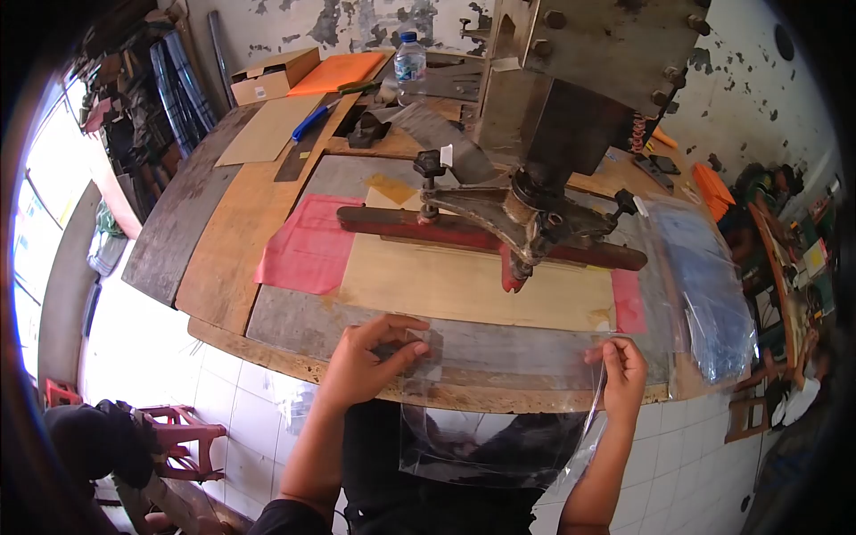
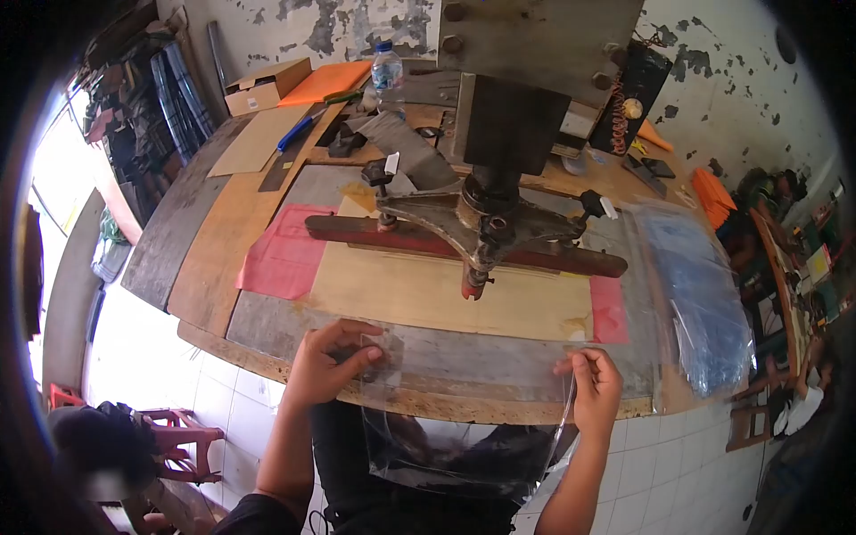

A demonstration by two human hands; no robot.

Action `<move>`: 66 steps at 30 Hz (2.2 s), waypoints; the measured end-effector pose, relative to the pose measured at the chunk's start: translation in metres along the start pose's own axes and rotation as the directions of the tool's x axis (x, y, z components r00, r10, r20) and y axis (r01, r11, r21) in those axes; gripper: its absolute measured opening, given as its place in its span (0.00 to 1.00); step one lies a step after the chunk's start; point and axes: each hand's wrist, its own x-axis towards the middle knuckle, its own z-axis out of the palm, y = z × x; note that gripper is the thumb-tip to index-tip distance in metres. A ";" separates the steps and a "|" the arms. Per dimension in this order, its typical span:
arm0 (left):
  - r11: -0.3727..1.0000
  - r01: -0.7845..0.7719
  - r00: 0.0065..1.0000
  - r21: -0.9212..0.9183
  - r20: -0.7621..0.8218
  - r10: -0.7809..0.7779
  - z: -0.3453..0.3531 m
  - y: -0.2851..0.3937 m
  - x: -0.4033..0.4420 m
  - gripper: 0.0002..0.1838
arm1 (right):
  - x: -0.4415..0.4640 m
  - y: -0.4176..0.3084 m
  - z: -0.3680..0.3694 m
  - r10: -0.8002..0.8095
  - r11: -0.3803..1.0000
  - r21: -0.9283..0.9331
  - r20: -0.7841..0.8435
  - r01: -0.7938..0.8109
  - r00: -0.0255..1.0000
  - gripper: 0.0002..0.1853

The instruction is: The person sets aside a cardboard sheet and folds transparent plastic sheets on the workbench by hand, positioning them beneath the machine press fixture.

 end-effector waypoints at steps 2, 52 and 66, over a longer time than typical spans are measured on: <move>1.000 0.003 1.000 -0.007 0.007 -0.003 0.000 -0.001 0.000 0.13 | 0.000 0.001 0.000 -0.004 1.000 0.008 0.004 0.004 1.000 0.12; 0.976 0.129 0.990 -0.178 -0.031 -0.137 -0.001 0.004 0.002 0.11 | -0.003 -0.003 -0.010 0.013 0.997 0.069 0.064 -0.018 0.998 0.08; 0.996 0.074 0.995 -0.043 -0.063 -0.076 -0.002 0.006 0.002 0.11 | -0.005 -0.006 -0.005 0.017 0.997 0.072 0.035 -0.020 0.999 0.10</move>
